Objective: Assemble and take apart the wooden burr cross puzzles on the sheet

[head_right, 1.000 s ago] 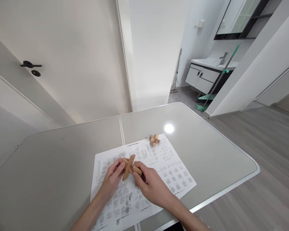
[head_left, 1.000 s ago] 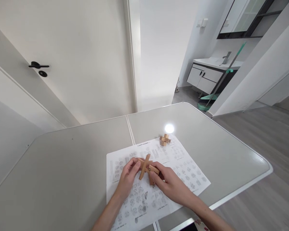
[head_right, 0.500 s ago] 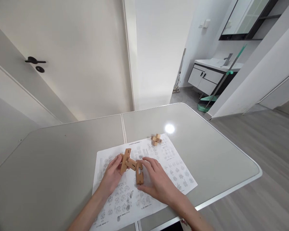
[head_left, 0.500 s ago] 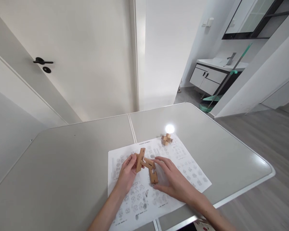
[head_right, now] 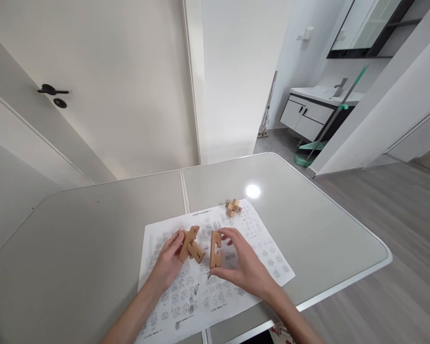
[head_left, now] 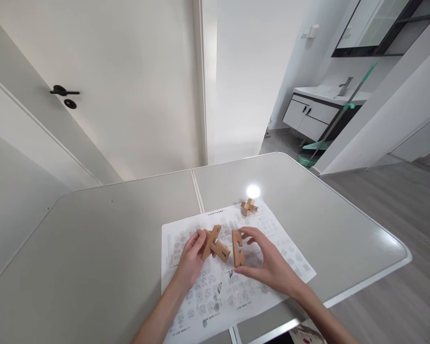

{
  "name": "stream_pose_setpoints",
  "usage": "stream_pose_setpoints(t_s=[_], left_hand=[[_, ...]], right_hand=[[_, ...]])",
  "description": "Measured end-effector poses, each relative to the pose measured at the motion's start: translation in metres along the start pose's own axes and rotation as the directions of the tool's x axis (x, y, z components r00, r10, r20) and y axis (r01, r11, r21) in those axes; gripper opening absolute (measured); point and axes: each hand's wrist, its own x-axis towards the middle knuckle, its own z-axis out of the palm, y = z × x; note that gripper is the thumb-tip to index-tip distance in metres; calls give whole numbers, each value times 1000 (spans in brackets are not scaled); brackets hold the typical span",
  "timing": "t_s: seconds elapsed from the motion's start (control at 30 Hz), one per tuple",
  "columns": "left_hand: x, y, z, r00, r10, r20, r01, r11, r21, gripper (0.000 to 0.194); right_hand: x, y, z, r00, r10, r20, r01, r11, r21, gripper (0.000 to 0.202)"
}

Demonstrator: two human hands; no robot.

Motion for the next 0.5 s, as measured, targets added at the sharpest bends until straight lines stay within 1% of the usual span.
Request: stream_pose_setpoints(t_s=[0.07, 0.13, 0.23, 0.3, 0.4, 0.43, 0.5], left_hand=[[-1, -2, -1, 996, -84, -10, 84, 996, -20, 32], [-2, -2, -1, 981, -189, -36, 188, 982, -38, 32], [-3, -1, -3, 944, -328, -48, 326, 945, -42, 31], [-4, 0, -4, 926, -377, 7, 377, 926, -7, 31], [-4, 1, -6, 895, -421, 146, 413, 907, 79, 32], [-4, 1, -6, 882, -437, 178, 425, 899, 102, 32], [-5, 0, -7, 859, -467, 208, 447, 884, 137, 33]], right_hand=[[2, -8, -10, 998, -40, -43, 44, 996, 81, 74], [5, -19, -16, 993, -104, -55, 110, 987, 119, 75], [11, -34, -20, 978, -208, 22, 205, 972, 114, 82], [15, -42, -19, 957, -269, 105, 259, 961, 97, 87], [20, -47, -18, 925, -321, 202, 310, 947, 83, 91], [22, -47, -19, 916, -331, 225, 321, 943, 84, 92], [26, -49, -22, 899, -346, 270, 334, 938, 90, 94]])
